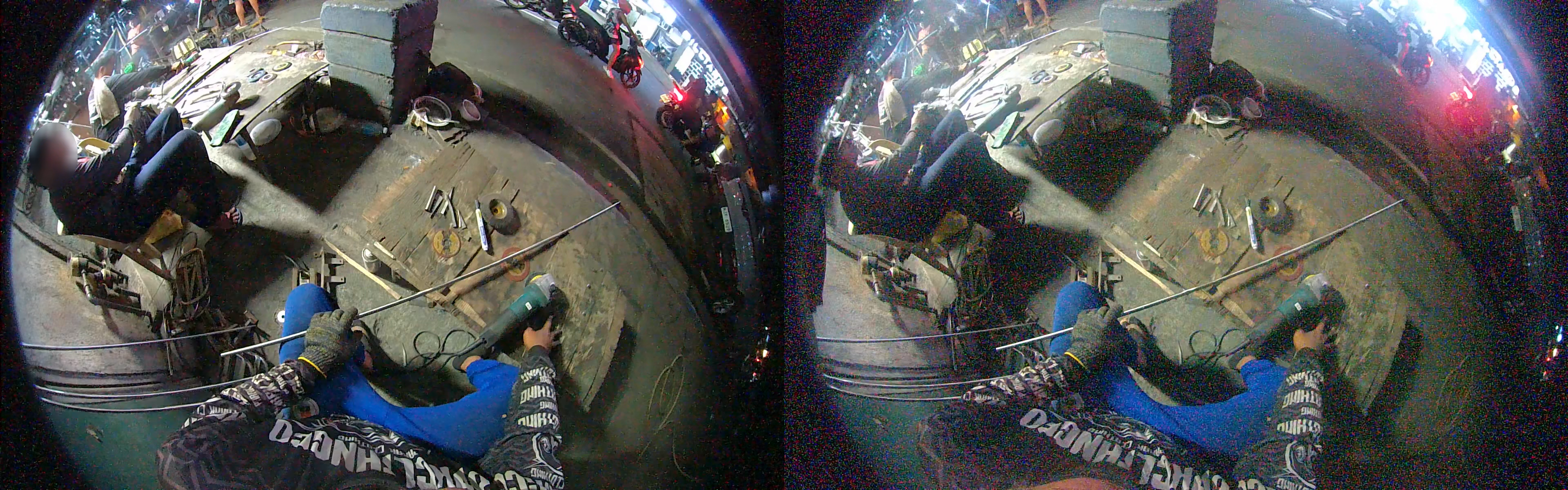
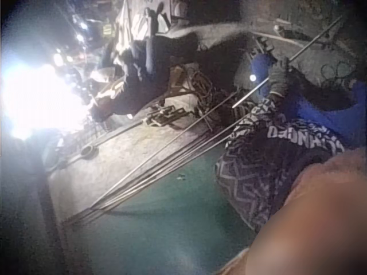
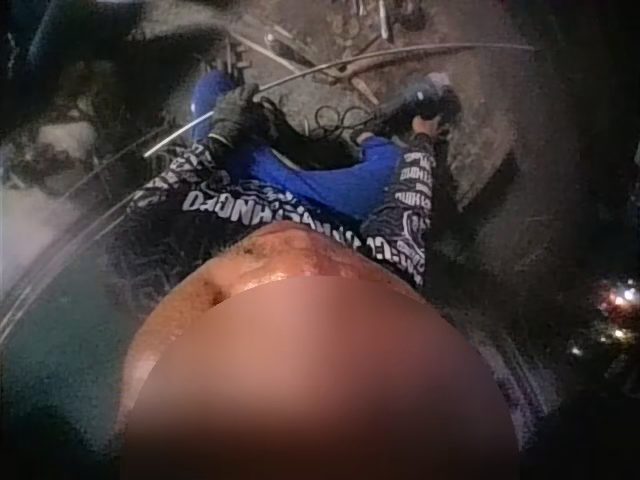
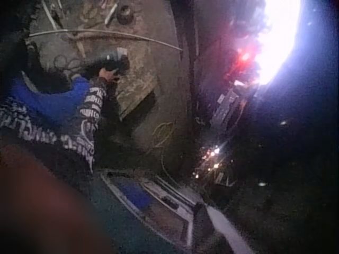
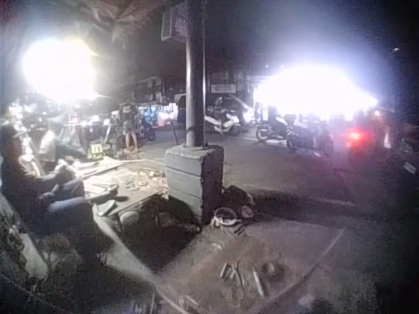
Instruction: The person sits on the floor and uses an angle grinder to smooth a long metal rod. They hold the rod with one hand and move the grinder along its length, producing sparks. The person pauses briefly to reposition the rod and then continues grinding.
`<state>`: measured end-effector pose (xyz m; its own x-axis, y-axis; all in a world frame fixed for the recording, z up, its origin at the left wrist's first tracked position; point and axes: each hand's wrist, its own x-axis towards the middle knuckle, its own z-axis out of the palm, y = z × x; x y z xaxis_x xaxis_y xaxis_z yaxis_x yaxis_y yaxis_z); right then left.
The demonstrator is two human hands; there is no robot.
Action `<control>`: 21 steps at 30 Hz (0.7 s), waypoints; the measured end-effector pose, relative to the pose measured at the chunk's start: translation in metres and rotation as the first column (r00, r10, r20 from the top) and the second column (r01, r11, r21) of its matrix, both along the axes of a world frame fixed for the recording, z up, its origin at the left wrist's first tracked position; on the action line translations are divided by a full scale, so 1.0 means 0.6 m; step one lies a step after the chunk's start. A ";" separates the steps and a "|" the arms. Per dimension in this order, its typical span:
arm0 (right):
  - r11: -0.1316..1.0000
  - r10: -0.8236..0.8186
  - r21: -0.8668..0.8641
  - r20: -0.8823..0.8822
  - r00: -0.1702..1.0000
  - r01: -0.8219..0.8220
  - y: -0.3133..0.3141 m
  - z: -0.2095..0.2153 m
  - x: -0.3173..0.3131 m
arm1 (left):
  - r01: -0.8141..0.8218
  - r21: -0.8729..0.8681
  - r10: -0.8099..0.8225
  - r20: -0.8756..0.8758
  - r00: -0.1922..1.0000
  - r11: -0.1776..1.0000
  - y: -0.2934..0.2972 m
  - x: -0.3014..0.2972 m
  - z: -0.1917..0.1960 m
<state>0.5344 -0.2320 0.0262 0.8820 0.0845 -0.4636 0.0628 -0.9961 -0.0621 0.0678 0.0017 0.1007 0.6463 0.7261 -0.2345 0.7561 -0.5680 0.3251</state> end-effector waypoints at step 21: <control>0.970 0.118 -0.202 -0.103 0.988 -0.137 -0.007 -0.017 0.015 | 0.010 0.019 -0.010 -0.007 1.000 1.000 0.010 0.000 -0.007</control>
<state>0.5435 -0.2365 0.0159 0.8241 0.0867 -0.5597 0.1932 -0.9720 0.1340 0.0680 0.0076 0.0967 0.6519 0.7242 -0.2250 0.7526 -0.5815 0.3090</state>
